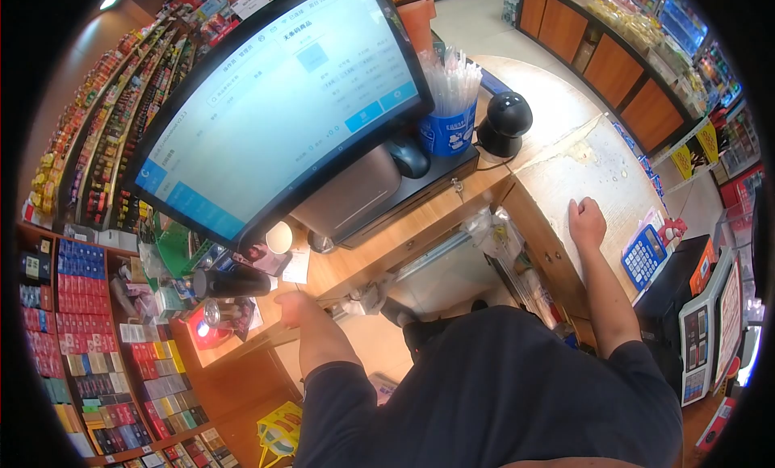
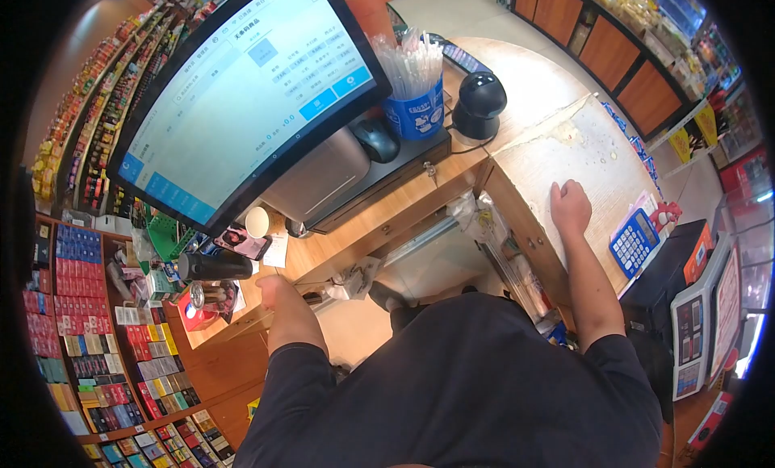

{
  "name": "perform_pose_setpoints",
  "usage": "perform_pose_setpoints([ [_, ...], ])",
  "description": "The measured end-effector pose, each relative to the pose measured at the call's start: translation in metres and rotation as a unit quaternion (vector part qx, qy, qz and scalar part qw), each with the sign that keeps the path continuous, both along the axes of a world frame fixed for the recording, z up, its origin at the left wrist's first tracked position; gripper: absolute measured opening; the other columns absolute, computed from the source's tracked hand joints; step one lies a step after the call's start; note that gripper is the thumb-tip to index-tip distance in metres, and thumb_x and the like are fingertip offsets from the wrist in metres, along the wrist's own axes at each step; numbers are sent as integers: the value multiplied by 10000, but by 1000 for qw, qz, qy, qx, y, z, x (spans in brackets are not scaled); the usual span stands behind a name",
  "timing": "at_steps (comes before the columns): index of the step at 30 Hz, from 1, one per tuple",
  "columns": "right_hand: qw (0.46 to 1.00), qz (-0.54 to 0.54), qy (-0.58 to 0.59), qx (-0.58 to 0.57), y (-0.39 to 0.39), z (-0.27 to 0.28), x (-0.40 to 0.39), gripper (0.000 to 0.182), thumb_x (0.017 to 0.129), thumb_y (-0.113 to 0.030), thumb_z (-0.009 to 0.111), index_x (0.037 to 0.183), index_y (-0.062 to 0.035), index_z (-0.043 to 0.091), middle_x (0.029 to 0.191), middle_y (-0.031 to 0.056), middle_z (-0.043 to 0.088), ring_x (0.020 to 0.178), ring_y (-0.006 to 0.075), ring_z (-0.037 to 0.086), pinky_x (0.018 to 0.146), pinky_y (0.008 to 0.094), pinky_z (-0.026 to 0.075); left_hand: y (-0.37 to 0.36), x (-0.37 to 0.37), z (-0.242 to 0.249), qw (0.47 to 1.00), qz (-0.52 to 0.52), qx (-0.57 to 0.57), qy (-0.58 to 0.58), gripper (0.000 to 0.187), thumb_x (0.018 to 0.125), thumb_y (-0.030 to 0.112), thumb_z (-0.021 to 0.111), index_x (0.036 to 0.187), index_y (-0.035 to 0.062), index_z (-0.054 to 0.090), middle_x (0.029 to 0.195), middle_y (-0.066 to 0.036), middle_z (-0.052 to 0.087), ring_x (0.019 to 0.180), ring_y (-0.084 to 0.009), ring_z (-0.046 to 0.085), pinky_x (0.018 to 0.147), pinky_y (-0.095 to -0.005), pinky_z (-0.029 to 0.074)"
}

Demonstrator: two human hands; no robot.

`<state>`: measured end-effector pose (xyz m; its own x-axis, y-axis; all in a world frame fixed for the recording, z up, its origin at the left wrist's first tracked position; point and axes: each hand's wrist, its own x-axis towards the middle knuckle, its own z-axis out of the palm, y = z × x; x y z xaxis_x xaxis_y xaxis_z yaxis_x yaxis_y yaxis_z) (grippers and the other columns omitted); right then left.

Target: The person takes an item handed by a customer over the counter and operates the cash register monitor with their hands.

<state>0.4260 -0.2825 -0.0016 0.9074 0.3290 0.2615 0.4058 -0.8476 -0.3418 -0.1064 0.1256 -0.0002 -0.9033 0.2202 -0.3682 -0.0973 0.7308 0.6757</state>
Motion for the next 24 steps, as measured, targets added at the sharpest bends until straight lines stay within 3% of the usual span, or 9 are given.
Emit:
perform_pose_setpoints([
  [4, 1000, 0, -1, 2, 0, -1, 0, 365, 963, -383, 676, 813, -61, 588, 850, 169, 640, 804, 416, 636, 718, 540, 480, -10, 14, 22, 1000, 2, 5, -7, 736, 992, 510, 517, 1354, -127, 452, 1343, -326, 622, 1194, -453, 655, 1019, -546, 530],
  [13, 1000, -1, -4, 2, -1, -4, 2, 370, 970, -383, 672, 814, -60, 581, 853, 166, 637, 800, 414, 631, 710, 531, 477, -2, 2, 4, 1000, -15, -6, -3, 745, 1006, 506, 495, 1356, -146, 407, 1313, -340, 630, 1195, -448, 654, 1014, -549, 528],
  [24, 1000, -5, 6, -1, 1, 1, 0, 376, 962, -390, 674, 805, -59, 590, 853, 174, 647, 809, 422, 640, 721, 543, 481, -2, 7, 10, 1000, 17, 1, 5, 730, 975, 502, 537, 1340, -126, 458, 1316, -326, 636, 1198, -451, 653, 1014, -553, 529],
])
